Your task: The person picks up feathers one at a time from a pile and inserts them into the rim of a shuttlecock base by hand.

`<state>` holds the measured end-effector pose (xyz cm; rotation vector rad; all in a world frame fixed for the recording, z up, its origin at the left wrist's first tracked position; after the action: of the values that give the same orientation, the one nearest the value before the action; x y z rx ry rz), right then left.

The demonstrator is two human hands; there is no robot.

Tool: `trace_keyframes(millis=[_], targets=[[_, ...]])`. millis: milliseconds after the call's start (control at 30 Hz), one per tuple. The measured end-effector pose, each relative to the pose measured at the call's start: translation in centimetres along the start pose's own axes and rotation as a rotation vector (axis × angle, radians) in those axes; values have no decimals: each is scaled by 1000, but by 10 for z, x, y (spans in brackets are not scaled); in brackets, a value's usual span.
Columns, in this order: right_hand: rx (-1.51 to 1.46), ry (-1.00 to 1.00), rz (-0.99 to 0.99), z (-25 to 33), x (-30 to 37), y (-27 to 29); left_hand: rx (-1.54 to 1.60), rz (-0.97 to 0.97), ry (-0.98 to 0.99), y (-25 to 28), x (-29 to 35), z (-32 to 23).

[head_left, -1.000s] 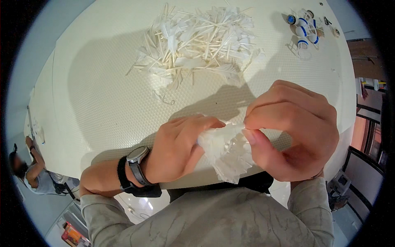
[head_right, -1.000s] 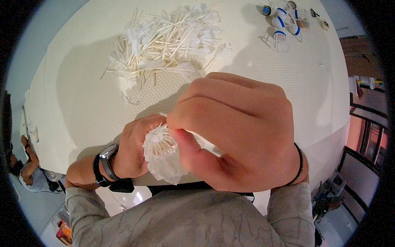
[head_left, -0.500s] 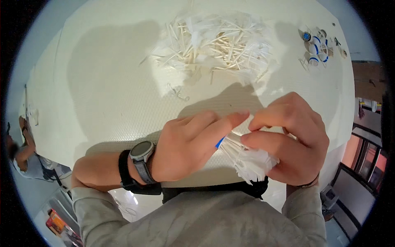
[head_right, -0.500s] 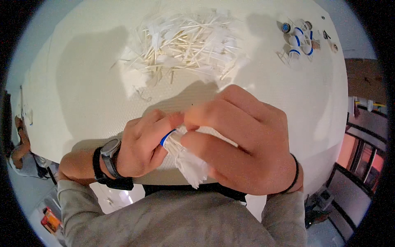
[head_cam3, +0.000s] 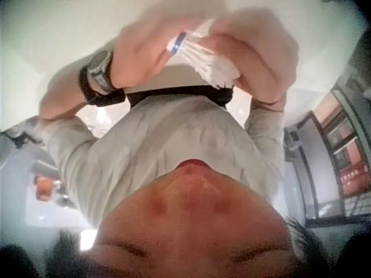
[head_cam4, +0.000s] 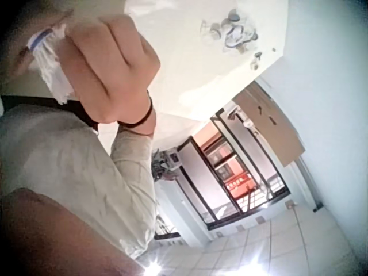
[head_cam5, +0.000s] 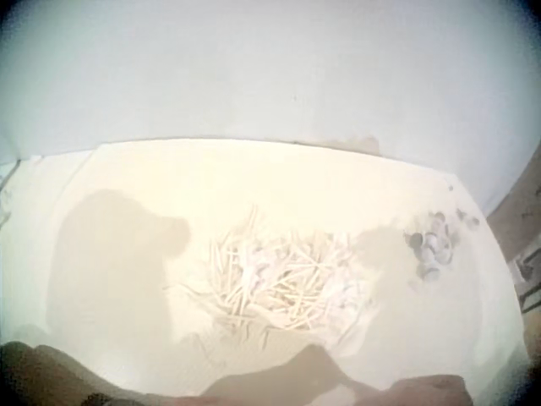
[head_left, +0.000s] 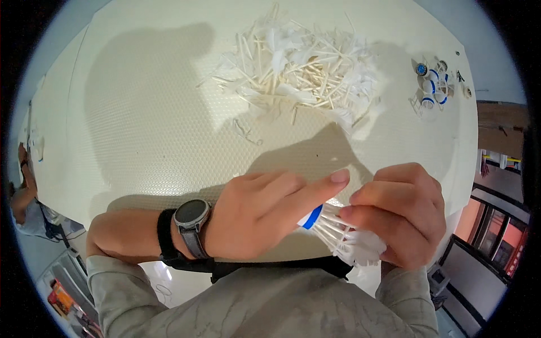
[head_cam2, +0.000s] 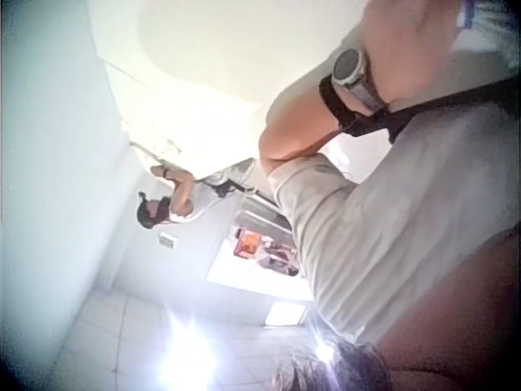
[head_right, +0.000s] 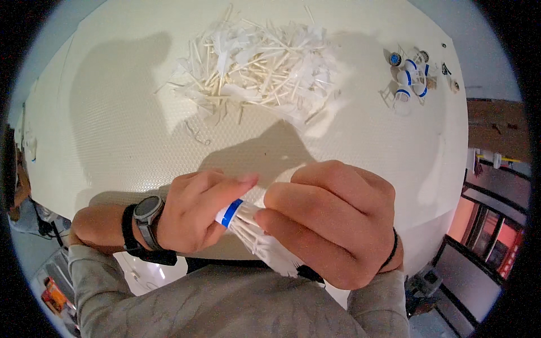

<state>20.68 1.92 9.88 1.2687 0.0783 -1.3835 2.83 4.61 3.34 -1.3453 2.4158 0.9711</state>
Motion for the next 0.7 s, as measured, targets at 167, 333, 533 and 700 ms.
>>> trace_keyframes(millis=[167, 333, 533, 700], targets=[[-78, 43, 3, 0, -2, 0, 109, -86, -83, -1, 7, 7], [-155, 3, -24, 3, -1, -1, 94, -31, -148, 9, 1, -6], [-227, -43, -42, 6, -2, -2, 35, -116, -262, 1, 9, -7], [-147, -50, 1, 3, -4, 5, 167, -80, -46, 7, 0, -7]])
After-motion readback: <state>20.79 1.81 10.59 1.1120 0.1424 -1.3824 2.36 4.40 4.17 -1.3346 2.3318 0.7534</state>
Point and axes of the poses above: each hand's wrist, its own x-axis away from the middle knuckle, its own y-axis out of the back of the hand, z = x × y, the point moved 4 cm from there along -x, towards the middle knuckle, and after that the axes turned 12 degrees about -z, right-handed, at the moved point
